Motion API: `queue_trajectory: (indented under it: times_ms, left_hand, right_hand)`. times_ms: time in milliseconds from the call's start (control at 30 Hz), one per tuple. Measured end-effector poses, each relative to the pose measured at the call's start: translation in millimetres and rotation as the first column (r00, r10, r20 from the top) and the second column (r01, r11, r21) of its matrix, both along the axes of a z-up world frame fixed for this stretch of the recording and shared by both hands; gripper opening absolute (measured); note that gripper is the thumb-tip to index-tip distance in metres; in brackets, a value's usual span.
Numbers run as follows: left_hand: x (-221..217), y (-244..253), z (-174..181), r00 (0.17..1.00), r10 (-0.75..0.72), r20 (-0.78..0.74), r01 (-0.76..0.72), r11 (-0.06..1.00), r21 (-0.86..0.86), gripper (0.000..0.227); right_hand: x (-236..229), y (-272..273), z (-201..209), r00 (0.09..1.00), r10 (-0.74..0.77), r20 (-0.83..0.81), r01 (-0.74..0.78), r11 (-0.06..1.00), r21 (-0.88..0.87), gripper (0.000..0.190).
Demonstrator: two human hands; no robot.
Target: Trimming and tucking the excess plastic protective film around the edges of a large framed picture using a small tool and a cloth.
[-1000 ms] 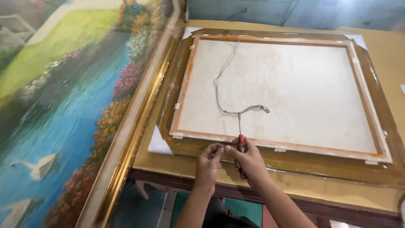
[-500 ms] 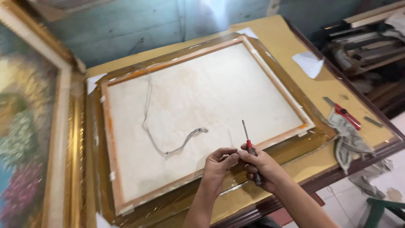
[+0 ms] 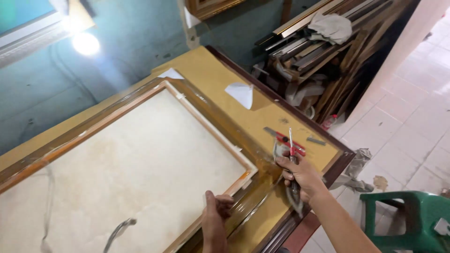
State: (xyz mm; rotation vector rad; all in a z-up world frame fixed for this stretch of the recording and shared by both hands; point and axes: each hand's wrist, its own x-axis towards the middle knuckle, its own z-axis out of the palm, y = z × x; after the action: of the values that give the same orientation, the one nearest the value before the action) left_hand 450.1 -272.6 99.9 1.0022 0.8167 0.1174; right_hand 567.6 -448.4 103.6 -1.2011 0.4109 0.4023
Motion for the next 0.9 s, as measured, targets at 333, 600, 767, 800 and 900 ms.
queue_trajectory:
  times_ms: [333, 600, 767, 800, 900]
  left_hand:
    - [80.6, -77.6, -71.9, 0.980, 0.106, -0.170, -0.088, 0.990, 0.111, 0.036]
    - [102.3, -91.8, -60.1, 0.970, 0.158, -0.185, -0.138, 0.983, 0.121, 0.025]
    - [96.0, -78.8, -71.2, 0.979, 0.176, -0.101, -0.151, 0.966, 0.210, 0.025]
    - [92.6, -78.8, -75.4, 0.977, 0.200, -0.068, -0.182, 0.961, 0.206, 0.026]
    - [84.5, -75.1, -82.0, 0.973, 0.220, -0.073, -0.199, 0.953, 0.230, 0.025]
  right_hand:
    - [150.1, -88.7, 3.1, 0.982, 0.185, -0.047, -0.173, 0.759, -0.628, 0.029]
    - [198.2, -76.4, -34.3, 0.884, 0.468, -0.019, -0.311, 0.557, -0.770, 0.021]
    - [194.0, -68.2, -20.7, 0.871, 0.486, -0.073, -0.347, 0.502, -0.792, 0.018]
    - [189.9, -67.7, -12.1, 0.871, 0.478, -0.112, -0.368, 0.484, -0.794, 0.016]
    - [186.0, -64.1, -8.7, 0.865, 0.488, -0.114, -0.366, 0.461, -0.808, 0.027]
